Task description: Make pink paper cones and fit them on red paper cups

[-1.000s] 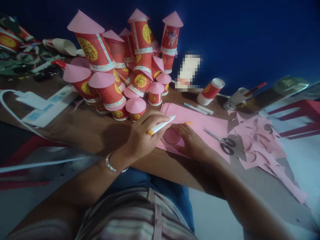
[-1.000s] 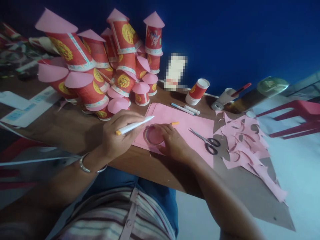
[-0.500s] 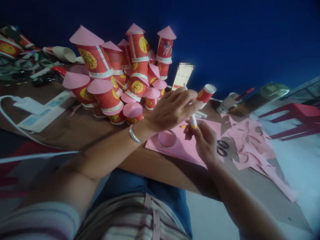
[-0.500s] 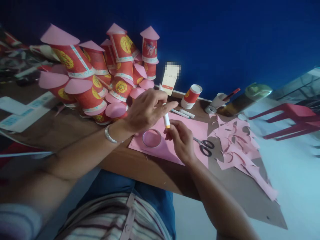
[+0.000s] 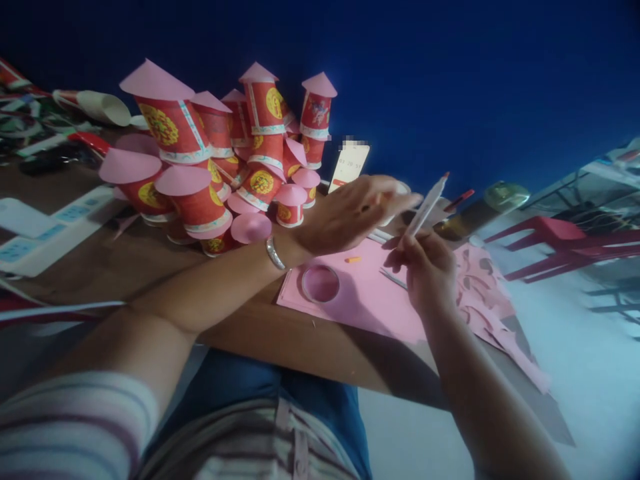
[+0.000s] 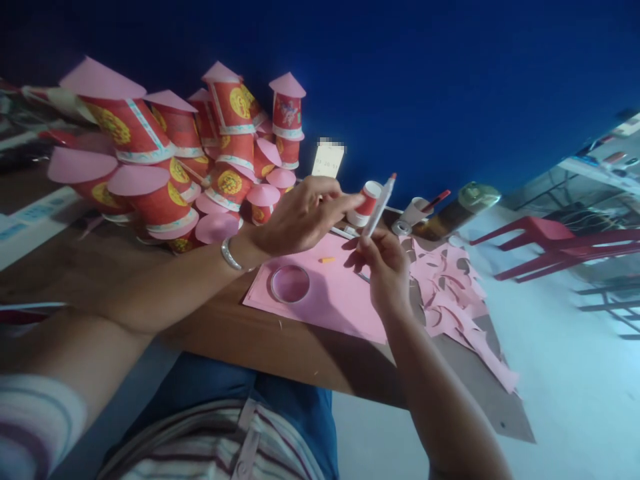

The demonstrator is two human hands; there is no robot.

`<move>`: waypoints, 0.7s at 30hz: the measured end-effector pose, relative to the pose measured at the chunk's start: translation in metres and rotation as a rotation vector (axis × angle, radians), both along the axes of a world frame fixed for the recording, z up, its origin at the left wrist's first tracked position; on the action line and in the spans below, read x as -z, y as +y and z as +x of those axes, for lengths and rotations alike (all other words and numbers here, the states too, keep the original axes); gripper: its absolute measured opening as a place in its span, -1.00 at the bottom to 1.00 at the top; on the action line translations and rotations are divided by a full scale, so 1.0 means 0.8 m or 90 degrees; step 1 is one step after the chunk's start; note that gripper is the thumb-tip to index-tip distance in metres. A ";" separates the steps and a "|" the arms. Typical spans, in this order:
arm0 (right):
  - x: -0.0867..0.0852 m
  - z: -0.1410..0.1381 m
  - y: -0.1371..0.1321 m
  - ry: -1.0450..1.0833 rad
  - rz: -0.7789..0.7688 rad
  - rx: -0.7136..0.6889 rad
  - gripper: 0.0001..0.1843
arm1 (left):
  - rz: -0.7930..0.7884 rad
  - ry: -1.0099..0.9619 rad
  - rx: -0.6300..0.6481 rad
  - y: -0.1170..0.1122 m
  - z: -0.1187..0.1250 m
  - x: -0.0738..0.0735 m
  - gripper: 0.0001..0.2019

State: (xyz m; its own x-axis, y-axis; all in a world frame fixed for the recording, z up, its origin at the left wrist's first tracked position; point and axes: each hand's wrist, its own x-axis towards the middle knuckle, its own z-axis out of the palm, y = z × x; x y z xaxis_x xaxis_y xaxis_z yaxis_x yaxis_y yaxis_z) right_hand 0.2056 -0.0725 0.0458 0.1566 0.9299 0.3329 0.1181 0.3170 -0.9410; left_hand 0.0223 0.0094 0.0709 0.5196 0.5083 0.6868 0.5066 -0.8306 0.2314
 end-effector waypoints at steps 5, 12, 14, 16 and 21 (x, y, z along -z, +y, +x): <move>0.018 0.031 0.019 -0.039 0.015 0.090 -0.67 | -0.188 0.192 0.106 0.012 0.008 0.052 -0.71; 0.051 0.081 0.018 -0.353 -0.052 0.104 -0.63 | -0.372 0.239 0.137 0.023 0.007 0.085 -0.80; 0.055 0.091 0.010 -0.488 -0.025 0.118 -0.65 | -0.460 0.154 0.142 0.026 0.005 0.079 -0.76; 0.056 0.096 0.002 -0.618 0.027 0.144 -0.66 | -0.553 0.041 0.152 0.027 -0.001 0.073 -0.77; 0.056 0.087 -0.014 -0.830 0.096 0.152 -0.66 | -0.675 -0.086 0.176 0.022 -0.020 0.069 -0.81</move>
